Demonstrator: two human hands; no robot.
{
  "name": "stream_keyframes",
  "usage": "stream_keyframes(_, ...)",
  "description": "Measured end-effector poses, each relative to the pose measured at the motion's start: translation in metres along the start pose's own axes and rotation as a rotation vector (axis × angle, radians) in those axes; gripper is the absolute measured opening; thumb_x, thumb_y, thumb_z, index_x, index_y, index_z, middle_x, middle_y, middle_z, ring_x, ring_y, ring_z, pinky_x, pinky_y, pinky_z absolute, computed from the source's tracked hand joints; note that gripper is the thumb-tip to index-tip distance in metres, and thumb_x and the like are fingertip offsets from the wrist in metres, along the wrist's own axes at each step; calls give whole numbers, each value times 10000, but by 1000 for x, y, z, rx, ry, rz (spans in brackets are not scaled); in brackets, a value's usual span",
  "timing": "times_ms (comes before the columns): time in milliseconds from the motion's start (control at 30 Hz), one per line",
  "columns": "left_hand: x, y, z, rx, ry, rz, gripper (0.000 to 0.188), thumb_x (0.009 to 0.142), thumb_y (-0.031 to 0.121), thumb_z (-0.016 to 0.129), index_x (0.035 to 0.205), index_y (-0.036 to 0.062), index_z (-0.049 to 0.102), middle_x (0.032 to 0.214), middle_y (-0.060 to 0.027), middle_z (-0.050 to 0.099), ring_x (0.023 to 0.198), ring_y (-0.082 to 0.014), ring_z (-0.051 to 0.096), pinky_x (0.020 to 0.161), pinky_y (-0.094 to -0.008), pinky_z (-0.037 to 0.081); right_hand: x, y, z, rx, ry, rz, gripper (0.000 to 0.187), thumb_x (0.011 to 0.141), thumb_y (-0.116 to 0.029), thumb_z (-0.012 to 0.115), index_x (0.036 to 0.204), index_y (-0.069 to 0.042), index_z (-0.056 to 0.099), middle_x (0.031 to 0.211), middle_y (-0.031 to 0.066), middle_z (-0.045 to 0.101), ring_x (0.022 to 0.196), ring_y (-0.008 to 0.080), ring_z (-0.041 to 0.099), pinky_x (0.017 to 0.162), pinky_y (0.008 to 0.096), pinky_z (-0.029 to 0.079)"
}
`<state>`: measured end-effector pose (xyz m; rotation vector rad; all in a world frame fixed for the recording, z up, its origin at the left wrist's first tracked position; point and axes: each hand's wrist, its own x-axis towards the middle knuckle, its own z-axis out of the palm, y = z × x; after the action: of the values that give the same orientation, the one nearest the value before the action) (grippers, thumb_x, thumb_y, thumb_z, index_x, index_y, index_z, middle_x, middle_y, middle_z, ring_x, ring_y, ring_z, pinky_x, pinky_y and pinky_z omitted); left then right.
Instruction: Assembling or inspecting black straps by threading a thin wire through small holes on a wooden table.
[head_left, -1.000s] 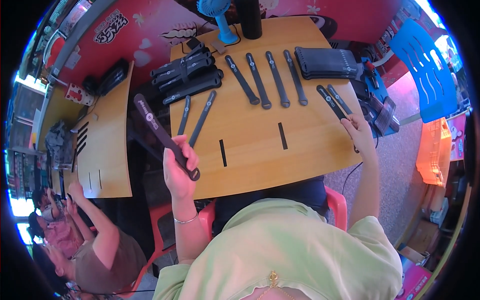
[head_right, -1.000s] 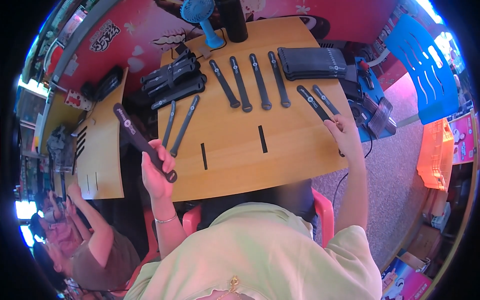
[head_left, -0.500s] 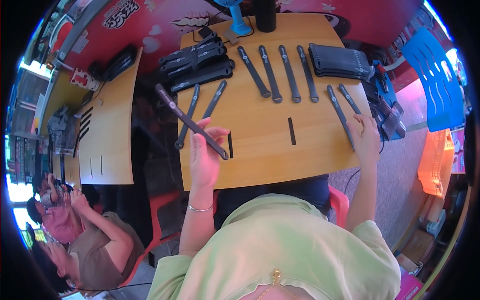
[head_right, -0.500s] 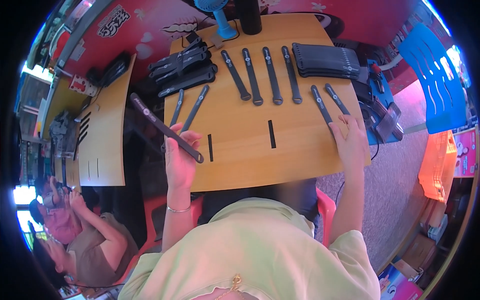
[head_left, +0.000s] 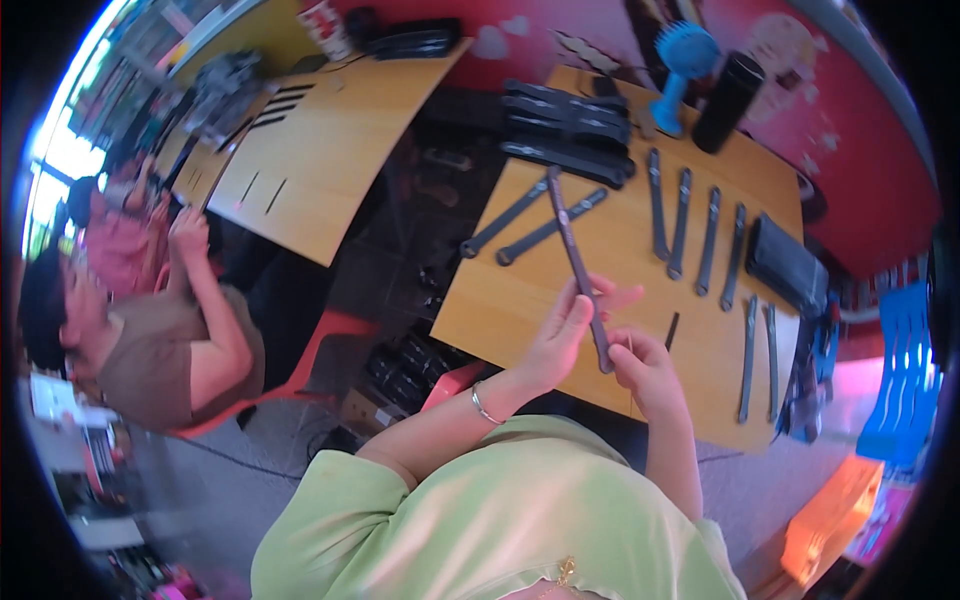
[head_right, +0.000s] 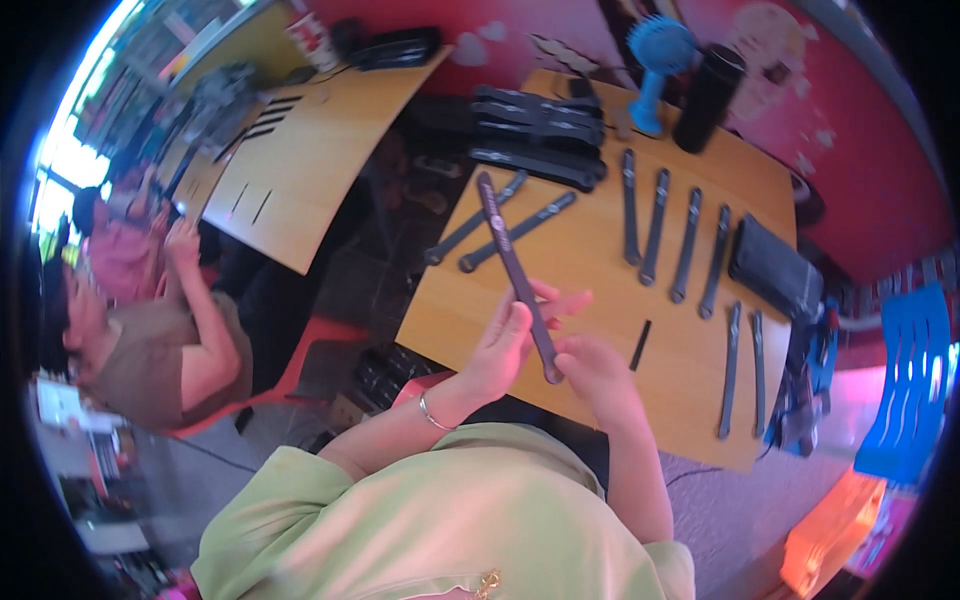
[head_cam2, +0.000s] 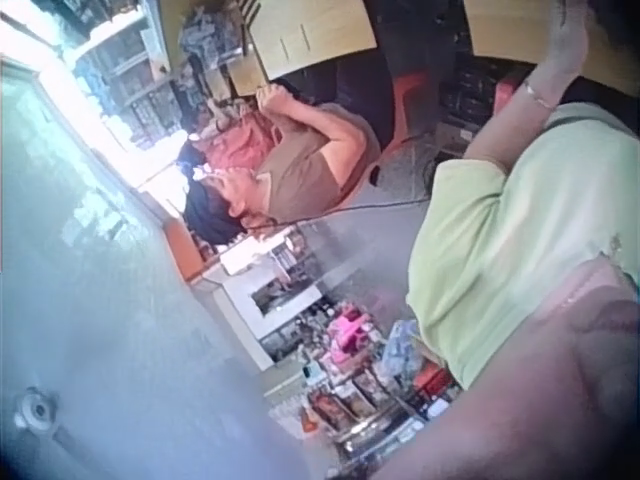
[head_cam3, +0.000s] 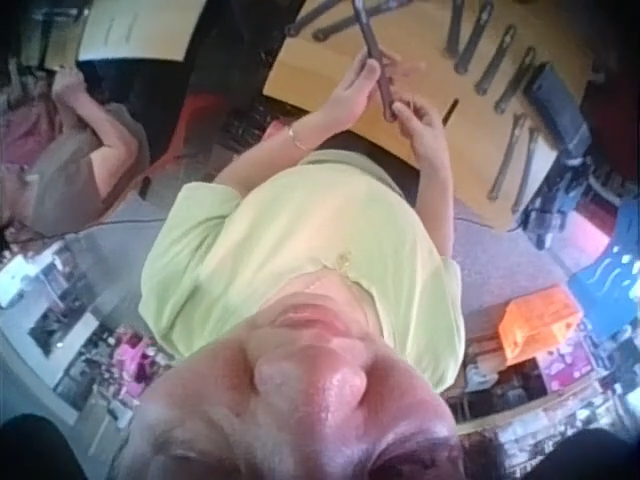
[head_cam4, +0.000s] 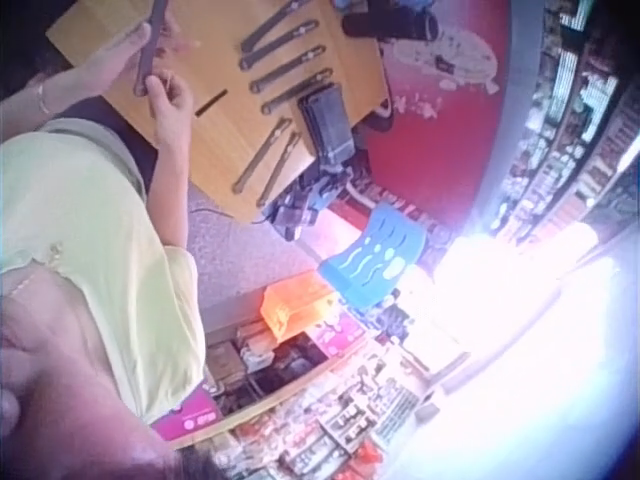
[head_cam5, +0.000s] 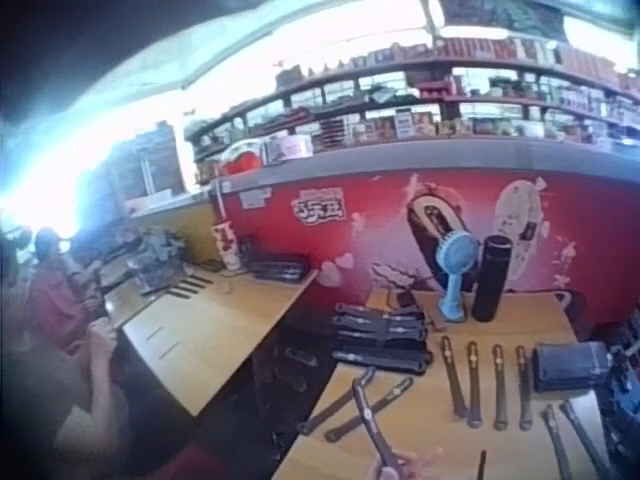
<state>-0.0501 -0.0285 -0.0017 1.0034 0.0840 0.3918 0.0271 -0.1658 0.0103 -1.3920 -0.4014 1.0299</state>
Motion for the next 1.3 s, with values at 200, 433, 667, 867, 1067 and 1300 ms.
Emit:
stream_keyframes(200, -7, 14, -14, -21, -89, -68, 352, 942, 129, 494, 1276, 49, 417, 1263, -114, 517, 1130, -162, 512, 952, -306, 408, 6, -6, 1, 120, -19, 75, 154, 867, -166, 595, 961, -44, 607, 746, -8, 561, 545, 25, 399, 472, 168, 274)
stream_keyframes(433, -10, 11, -23, 164, -98, -78, 339, 823, 15, 646, 1144, 36, 540, 981, -79, 647, 939, -143, 609, 833, -278, 482, 4, 0, 6, 84, 62, 73, 178, 920, -163, 543, 1023, -30, 599, 733, -16, 522, 515, 13, 349, 451, 161, 250)
stream_keyframes(667, 0, 10, -34, -71, 90, -166, 325, 826, -2, 630, 1135, 47, 543, 970, -111, 655, 901, -185, 646, 760, -287, 537, 0, -2, 6, -339, 293, -155, 278, 936, -143, 468, 1129, 2, 606, 888, 46, 647, 865, 120, 572, 771, 245, 440)
stream_keyframes(867, 2, 11, -29, -162, 165, -119, 297, 839, 29, 636, 1120, 61, 544, 965, -95, 661, 892, -167, 643, 763, -294, 547, -7, -18, 24, -605, 286, -340, 286, 890, -89, 540, 1164, -110, 621, 832, 93, 668, 758, 177, 621, 693, 273, 470)
stream_keyframes(1067, 1, 5, -24, -99, 240, -26, 261, 851, 44, 631, 1095, 69, 542, 973, -107, 656, 904, -185, 640, 792, -315, 543, -8, -6, 27, -782, 336, -498, 433, 873, -8, 512, 1295, -105, 487, 830, 111, 669, 745, 253, 646, 670, 316, 492)
stream_keyframes(1300, -1, 6, -18, -58, 237, 35, 269, 849, 20, 625, 1100, 56, 537, 985, -108, 647, 917, -183, 633, 812, -311, 536, -11, -4, 29, -767, 364, -564, 367, 864, 22, 509, 1215, -82, 522, 814, 101, 673, 742, 248, 650, 668, 312, 493)
